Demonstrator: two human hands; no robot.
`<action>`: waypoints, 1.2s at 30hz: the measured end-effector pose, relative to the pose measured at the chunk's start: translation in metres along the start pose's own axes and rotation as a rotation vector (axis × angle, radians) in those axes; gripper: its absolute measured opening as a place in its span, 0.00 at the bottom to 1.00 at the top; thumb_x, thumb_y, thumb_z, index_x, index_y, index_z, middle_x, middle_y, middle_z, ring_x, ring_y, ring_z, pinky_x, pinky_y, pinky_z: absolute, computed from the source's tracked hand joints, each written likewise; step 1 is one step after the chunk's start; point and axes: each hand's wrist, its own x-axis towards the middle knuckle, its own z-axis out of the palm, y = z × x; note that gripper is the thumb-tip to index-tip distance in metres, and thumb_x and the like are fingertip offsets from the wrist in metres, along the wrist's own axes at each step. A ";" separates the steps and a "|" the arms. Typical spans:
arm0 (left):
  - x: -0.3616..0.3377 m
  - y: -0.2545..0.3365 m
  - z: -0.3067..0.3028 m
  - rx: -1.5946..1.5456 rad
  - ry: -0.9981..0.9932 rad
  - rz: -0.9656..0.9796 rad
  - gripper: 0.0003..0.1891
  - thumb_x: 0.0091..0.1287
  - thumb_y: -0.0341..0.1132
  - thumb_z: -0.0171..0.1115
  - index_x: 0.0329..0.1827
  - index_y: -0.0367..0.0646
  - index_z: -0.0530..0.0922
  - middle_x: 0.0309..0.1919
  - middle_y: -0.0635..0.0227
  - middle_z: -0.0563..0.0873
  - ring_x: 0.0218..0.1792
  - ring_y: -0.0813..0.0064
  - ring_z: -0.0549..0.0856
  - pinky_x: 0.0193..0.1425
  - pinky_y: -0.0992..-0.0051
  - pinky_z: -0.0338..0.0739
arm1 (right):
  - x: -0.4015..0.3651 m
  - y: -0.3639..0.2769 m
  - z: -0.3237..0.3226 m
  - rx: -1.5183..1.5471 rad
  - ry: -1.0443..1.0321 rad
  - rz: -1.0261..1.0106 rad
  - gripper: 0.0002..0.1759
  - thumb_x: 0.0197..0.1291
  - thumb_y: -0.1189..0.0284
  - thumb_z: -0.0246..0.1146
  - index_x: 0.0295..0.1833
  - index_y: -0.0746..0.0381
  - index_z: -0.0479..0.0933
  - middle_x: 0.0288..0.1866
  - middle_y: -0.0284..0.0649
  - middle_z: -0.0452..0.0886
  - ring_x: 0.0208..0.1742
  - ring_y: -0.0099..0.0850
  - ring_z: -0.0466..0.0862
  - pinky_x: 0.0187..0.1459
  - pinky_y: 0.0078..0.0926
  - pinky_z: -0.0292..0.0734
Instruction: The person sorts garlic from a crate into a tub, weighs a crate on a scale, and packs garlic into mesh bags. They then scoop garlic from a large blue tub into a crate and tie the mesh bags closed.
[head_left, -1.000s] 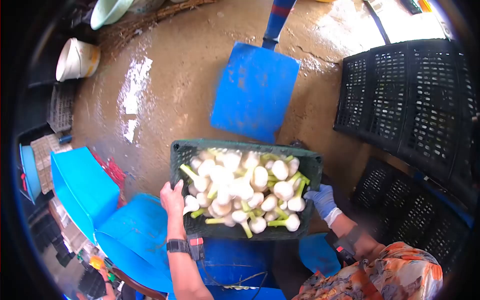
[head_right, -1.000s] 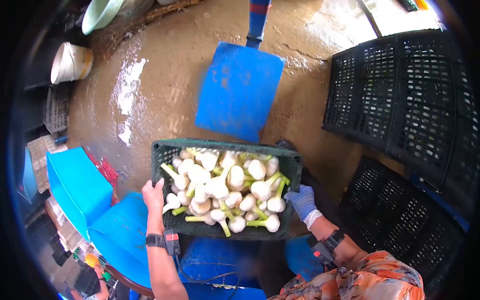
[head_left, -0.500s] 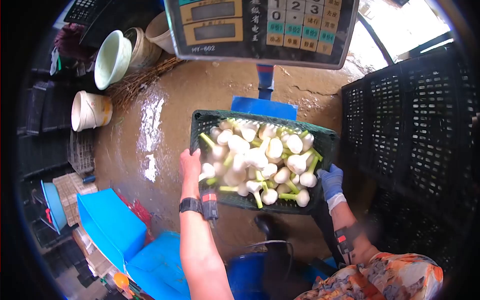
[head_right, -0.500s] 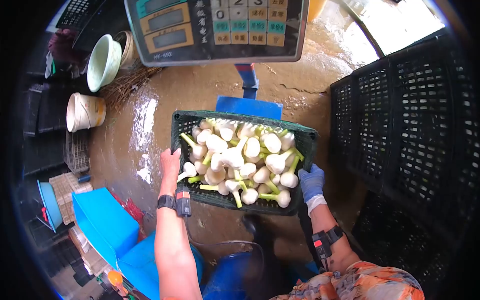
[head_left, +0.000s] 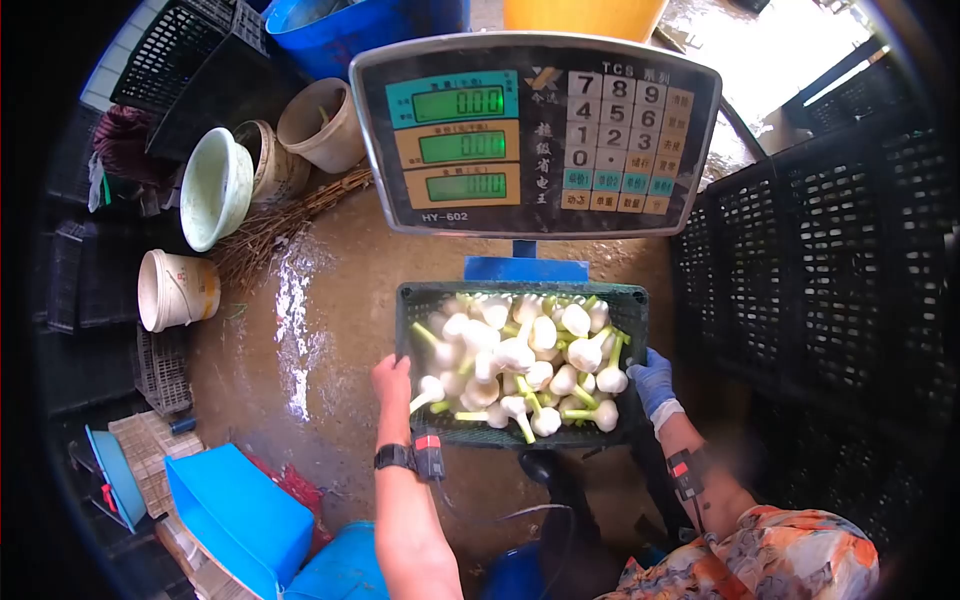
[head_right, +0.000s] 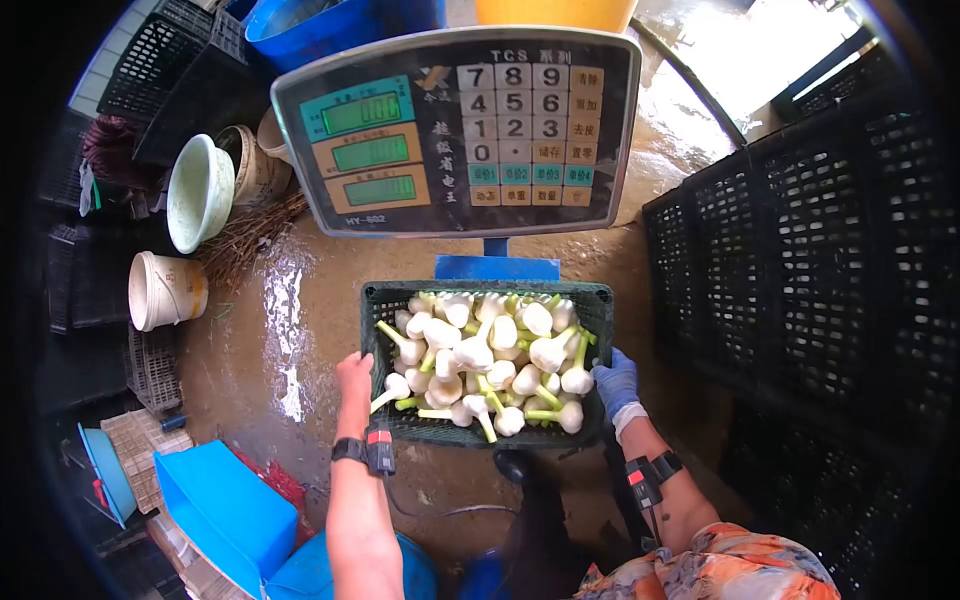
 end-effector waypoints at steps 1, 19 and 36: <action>-0.009 -0.002 -0.006 -0.238 0.003 0.097 0.15 0.61 0.36 0.62 0.42 0.31 0.80 0.36 0.53 0.86 0.36 0.62 0.84 0.41 0.63 0.74 | -0.006 -0.003 -0.003 0.035 -0.019 0.036 0.18 0.49 0.84 0.62 0.49 0.67 0.77 0.37 0.35 0.81 0.36 0.23 0.79 0.38 0.22 0.74; -0.419 -0.191 -0.063 -0.220 -0.456 -0.708 0.08 0.59 0.31 0.66 0.39 0.36 0.84 0.28 0.67 0.85 0.30 0.79 0.81 0.34 0.78 0.76 | -0.171 -0.015 -0.127 -0.148 -0.151 0.448 0.09 0.50 0.78 0.69 0.38 0.63 0.79 0.30 0.36 0.82 0.28 0.25 0.80 0.30 0.21 0.74; -0.403 -0.173 -0.103 -0.521 -0.306 -0.719 0.08 0.60 0.29 0.63 0.41 0.41 0.81 0.28 0.69 0.84 0.27 0.78 0.82 0.26 0.79 0.75 | -0.206 -0.073 -0.114 -0.040 -0.136 0.393 0.15 0.61 0.68 0.63 0.24 0.64 0.74 0.16 0.40 0.76 0.14 0.31 0.76 0.17 0.28 0.73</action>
